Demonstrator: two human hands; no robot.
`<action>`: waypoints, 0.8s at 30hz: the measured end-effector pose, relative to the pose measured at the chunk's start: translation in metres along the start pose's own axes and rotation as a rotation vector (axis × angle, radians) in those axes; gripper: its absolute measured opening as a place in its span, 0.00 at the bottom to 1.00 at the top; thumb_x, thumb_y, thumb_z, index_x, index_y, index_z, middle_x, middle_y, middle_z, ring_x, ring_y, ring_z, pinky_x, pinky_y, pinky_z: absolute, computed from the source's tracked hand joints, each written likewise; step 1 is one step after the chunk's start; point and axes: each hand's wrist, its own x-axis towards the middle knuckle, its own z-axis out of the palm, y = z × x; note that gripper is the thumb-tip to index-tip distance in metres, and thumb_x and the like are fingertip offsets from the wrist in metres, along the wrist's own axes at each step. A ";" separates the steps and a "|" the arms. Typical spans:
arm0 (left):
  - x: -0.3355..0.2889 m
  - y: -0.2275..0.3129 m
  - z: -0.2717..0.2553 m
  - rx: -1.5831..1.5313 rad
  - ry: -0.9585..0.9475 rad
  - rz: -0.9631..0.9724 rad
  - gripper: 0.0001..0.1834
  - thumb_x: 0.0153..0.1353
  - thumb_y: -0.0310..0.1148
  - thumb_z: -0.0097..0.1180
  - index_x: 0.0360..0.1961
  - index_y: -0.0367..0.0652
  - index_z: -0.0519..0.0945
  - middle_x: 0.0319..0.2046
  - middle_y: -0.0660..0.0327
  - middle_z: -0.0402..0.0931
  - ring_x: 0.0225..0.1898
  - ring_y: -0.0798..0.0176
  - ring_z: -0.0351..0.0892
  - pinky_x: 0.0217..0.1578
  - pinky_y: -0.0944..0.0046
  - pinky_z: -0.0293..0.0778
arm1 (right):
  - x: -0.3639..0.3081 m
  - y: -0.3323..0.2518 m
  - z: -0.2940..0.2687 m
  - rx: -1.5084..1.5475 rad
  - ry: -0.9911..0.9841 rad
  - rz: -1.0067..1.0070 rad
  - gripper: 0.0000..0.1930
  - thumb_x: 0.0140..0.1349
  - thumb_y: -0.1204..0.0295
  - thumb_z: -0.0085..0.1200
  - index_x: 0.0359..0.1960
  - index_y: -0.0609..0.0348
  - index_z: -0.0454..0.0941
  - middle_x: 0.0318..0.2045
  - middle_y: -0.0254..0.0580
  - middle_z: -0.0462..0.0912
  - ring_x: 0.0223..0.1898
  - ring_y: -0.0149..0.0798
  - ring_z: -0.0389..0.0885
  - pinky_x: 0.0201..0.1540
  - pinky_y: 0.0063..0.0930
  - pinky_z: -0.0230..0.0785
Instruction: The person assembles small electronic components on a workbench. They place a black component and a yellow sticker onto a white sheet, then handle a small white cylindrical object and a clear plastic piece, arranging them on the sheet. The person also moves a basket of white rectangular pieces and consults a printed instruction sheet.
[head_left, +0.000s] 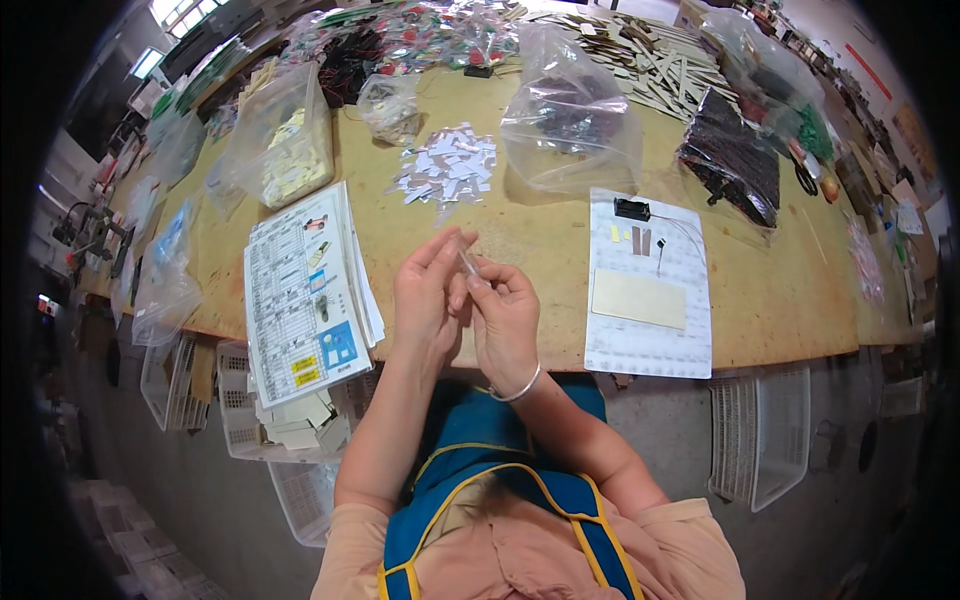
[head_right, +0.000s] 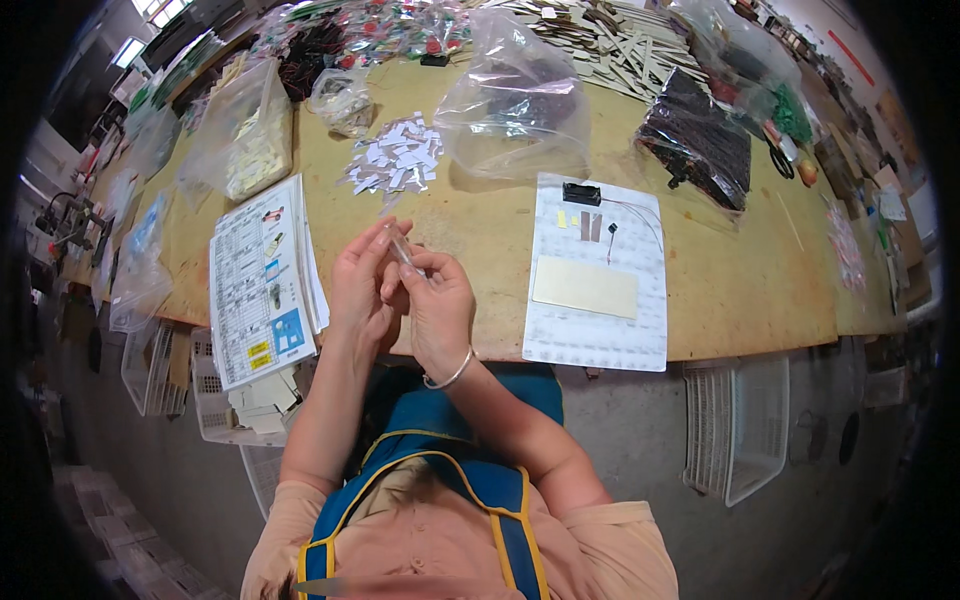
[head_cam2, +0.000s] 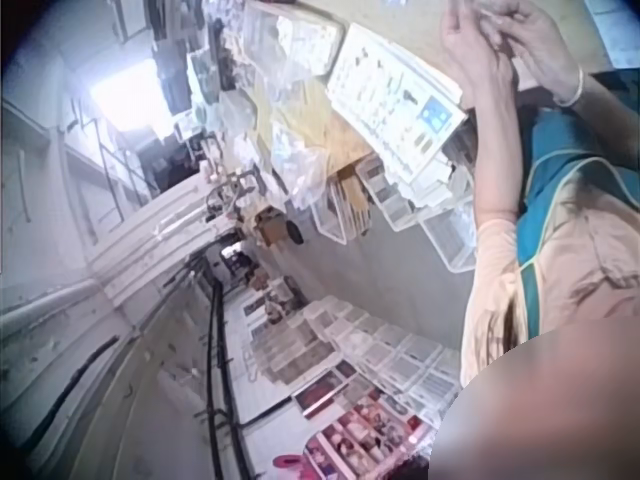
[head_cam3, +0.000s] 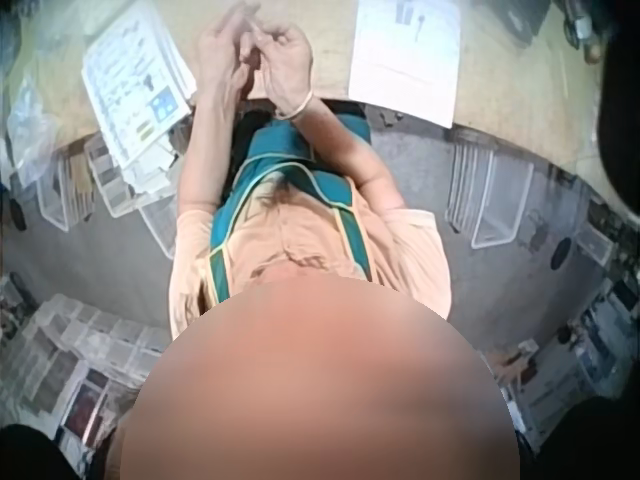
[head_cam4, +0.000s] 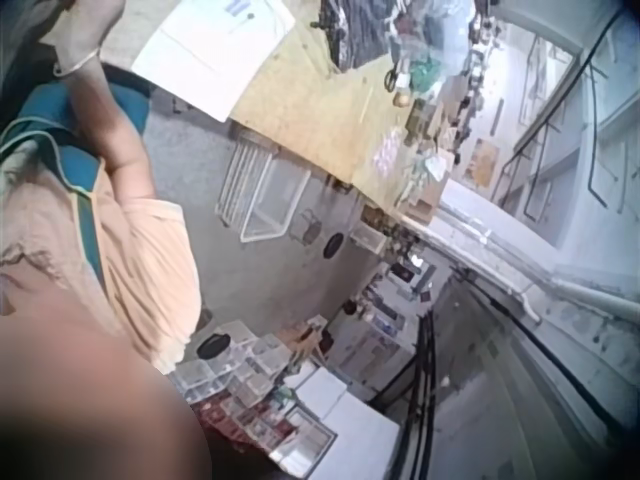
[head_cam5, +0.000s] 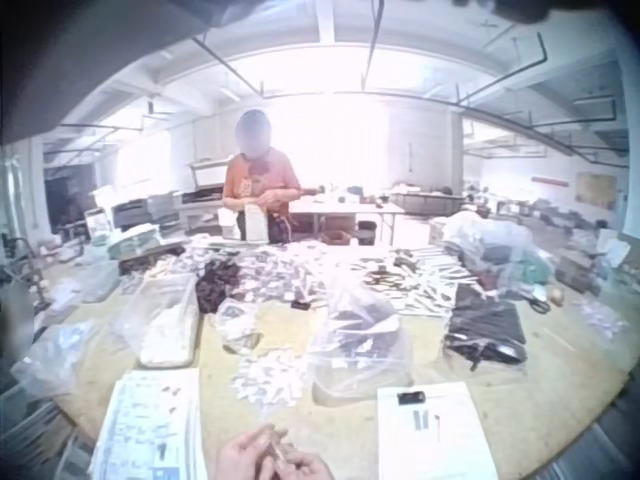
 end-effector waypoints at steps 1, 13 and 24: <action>0.001 0.002 0.000 -0.022 0.025 -0.009 0.17 0.73 0.29 0.55 0.59 0.31 0.74 0.55 0.49 0.81 0.16 0.75 0.65 0.15 0.74 0.63 | 0.000 0.001 0.000 -0.048 0.049 -0.009 0.07 0.69 0.86 0.53 0.45 0.65 0.73 0.48 0.48 0.80 0.40 0.34 0.81 0.44 0.27 0.79; 0.010 0.051 -0.002 0.077 0.027 0.235 0.22 0.70 0.29 0.60 0.62 0.34 0.73 0.56 0.50 0.81 0.16 0.76 0.66 0.16 0.75 0.64 | -0.002 0.002 -0.002 -0.168 0.080 -0.002 0.12 0.68 0.85 0.54 0.51 0.65 0.73 0.52 0.47 0.79 0.51 0.35 0.79 0.54 0.28 0.77; 0.007 0.067 0.000 0.331 0.050 0.479 0.22 0.72 0.28 0.57 0.64 0.32 0.72 0.55 0.51 0.81 0.19 0.75 0.71 0.19 0.75 0.67 | -0.002 0.002 -0.002 -0.218 0.065 -0.009 0.11 0.68 0.86 0.53 0.50 0.65 0.73 0.50 0.47 0.79 0.47 0.35 0.80 0.51 0.28 0.77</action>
